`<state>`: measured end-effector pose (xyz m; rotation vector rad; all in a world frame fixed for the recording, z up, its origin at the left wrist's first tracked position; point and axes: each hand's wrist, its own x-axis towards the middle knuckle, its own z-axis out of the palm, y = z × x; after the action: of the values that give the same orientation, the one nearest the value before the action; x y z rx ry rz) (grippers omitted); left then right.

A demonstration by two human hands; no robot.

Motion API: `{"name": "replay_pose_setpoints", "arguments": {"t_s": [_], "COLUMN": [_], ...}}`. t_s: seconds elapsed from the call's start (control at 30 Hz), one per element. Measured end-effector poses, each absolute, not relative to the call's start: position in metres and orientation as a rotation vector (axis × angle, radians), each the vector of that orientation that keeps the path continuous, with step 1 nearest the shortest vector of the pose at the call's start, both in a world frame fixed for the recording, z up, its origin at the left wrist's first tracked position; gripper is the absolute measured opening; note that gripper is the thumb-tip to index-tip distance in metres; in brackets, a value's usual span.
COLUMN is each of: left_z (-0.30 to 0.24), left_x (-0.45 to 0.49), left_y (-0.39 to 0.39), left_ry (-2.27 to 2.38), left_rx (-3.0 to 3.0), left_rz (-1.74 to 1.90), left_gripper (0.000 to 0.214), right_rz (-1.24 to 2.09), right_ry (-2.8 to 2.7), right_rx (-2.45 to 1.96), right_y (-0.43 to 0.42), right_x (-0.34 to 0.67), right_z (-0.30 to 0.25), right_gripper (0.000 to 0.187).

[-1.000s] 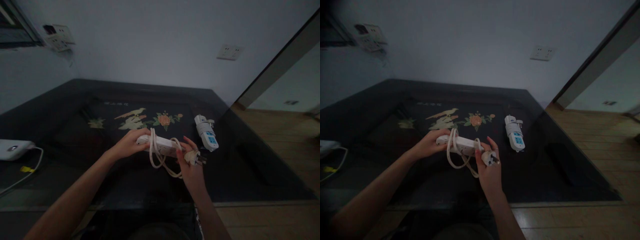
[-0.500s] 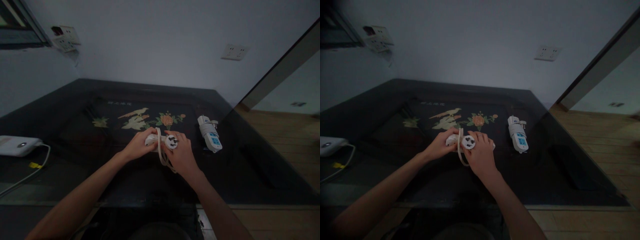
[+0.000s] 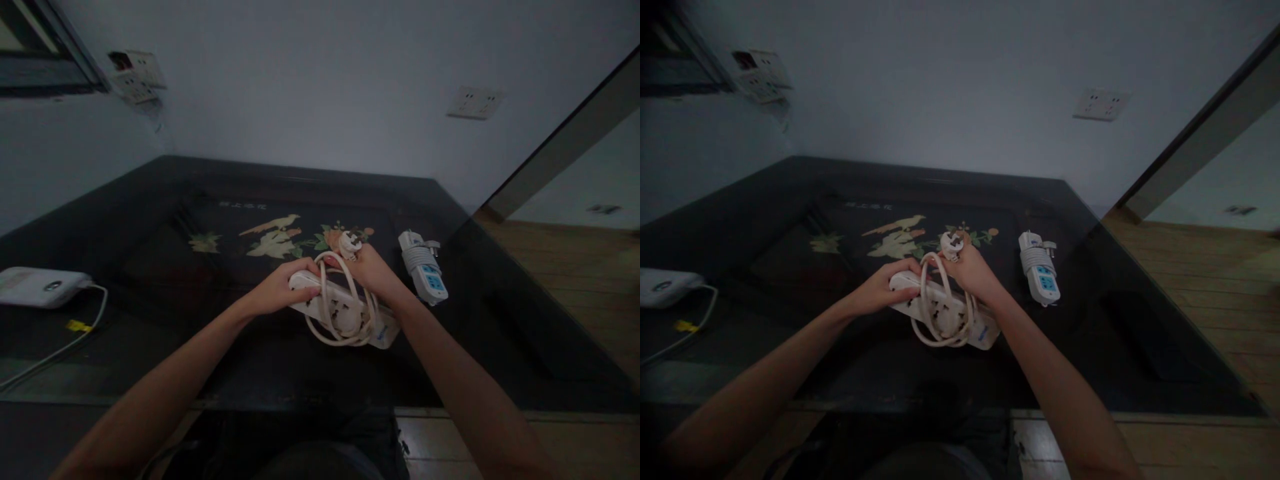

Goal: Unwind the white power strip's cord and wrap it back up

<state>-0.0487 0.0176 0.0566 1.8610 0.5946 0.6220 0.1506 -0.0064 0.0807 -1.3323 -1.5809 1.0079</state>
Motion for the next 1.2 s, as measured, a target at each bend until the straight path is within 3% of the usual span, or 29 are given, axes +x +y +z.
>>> {"name": "replay_pose_setpoints", "arguments": {"t_s": [0.5,0.7,0.9,1.2], "left_z": [0.048,0.048,0.047,0.04], "left_x": [-0.047,-0.046,-0.044,-0.043], "left_y": [0.022,0.02,0.015,0.02], "left_ry": [0.552,0.519,0.49,0.508], "left_rx": [1.831,1.88,1.921,1.886], "left_rz": [0.583,0.557,0.449,0.495], "left_gripper": [0.023,0.023,0.02,0.024], "right_rz": [1.562,1.386,1.317,1.135], "right_ry": [-1.316,-1.458,-1.817,-1.732], "right_rx": [-1.007,-1.059,-0.922,-1.093], "right_y": [-0.023,-0.027,-0.03,-0.026], "right_x": [0.187,0.183,0.17,0.174], "right_z": [0.059,0.06,0.074,0.062], "right_gripper": [0.037,0.027,0.032,0.029]}}
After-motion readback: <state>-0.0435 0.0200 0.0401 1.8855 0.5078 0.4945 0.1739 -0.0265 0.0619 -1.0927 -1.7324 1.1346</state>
